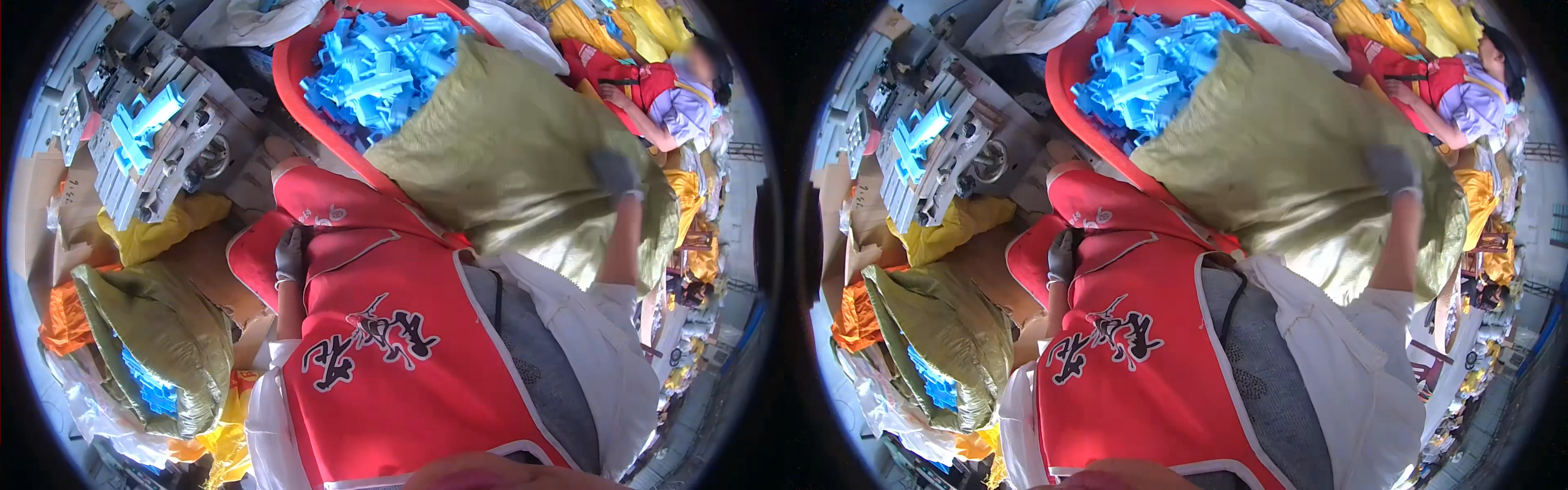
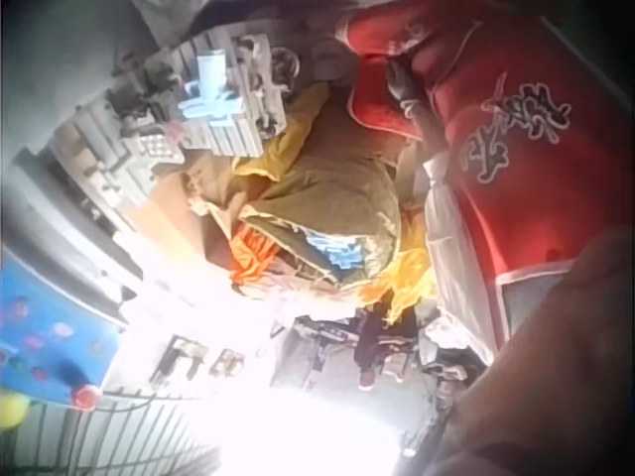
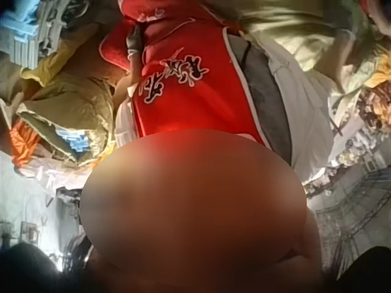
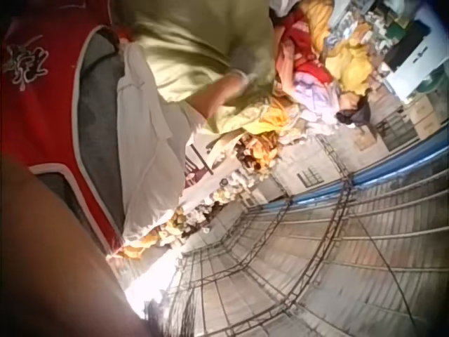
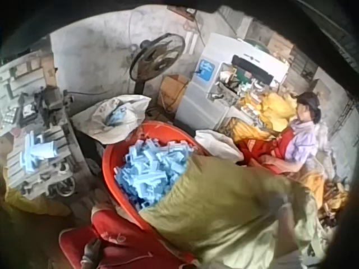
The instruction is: Processing blue plastic toy gun parts using a machine on a factory floor.
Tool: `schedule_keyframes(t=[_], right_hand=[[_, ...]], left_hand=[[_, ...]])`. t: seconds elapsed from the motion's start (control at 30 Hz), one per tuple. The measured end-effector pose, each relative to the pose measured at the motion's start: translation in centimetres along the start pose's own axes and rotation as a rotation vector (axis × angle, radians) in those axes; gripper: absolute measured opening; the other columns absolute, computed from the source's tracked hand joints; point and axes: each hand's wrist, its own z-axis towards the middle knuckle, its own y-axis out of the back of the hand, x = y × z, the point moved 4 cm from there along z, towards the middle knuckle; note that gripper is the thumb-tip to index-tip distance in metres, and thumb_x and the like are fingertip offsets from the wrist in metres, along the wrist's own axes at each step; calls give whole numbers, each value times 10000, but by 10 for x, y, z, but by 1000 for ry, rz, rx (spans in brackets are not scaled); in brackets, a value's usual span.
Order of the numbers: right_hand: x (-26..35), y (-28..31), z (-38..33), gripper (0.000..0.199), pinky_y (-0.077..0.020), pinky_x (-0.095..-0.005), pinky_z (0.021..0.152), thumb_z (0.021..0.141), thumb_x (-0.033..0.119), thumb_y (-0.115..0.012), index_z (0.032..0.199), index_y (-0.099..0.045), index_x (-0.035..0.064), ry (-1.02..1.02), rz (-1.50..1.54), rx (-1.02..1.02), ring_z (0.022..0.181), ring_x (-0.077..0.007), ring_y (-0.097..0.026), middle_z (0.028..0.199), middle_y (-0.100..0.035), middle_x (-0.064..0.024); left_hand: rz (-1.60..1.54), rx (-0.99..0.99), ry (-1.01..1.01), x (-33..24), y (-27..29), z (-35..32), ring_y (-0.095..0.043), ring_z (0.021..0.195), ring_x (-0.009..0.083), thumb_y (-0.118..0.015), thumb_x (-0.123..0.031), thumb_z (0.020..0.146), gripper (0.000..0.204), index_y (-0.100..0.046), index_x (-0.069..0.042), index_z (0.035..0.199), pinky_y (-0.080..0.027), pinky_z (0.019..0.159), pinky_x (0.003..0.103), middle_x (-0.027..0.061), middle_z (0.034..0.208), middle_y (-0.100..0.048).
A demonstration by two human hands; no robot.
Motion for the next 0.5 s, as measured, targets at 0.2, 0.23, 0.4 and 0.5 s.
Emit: schedule_keyframes(t=[0.2,0.23,0.4,0.5], right_hand=[[19,21,10,403,-465,-490,853,904,415,-409,1067,-613,109,-768,233,353,984,-342,-607,1021,-643,-175],[9,54,24,385,-484,-485,813,917,403,-400,1087,-604,125,-816,200,257,983,-336,-613,1010,-647,-165],[101,167,202,216,-475,-383,840,880,222,-546,1055,-614,115,-6,436,-695,980,-280,-603,1070,-637,-81],[173,148,304,342,-478,-367,855,814,107,-548,1151,-578,158,225,425,-631,1005,-267,-578,1234,-546,-53]], left_hand=[[175,-90,-27,-21,7,-19,-622,877,152,-489,-232,945,278,-617,-14,1060,-477,806,265,74,982,-665],[88,-59,-2,-15,6,-10,-622,876,152,-485,-237,947,281,-618,-15,1057,-477,805,265,75,976,-667],[366,-192,-100,-6,20,-18,-622,887,159,-513,-227,938,260,-625,-25,1058,-476,812,277,81,979,-669],[571,-192,-187,-33,5,-41,-634,881,171,-517,-237,933,261,-626,-47,1075,-483,811,297,101,994,-671]])
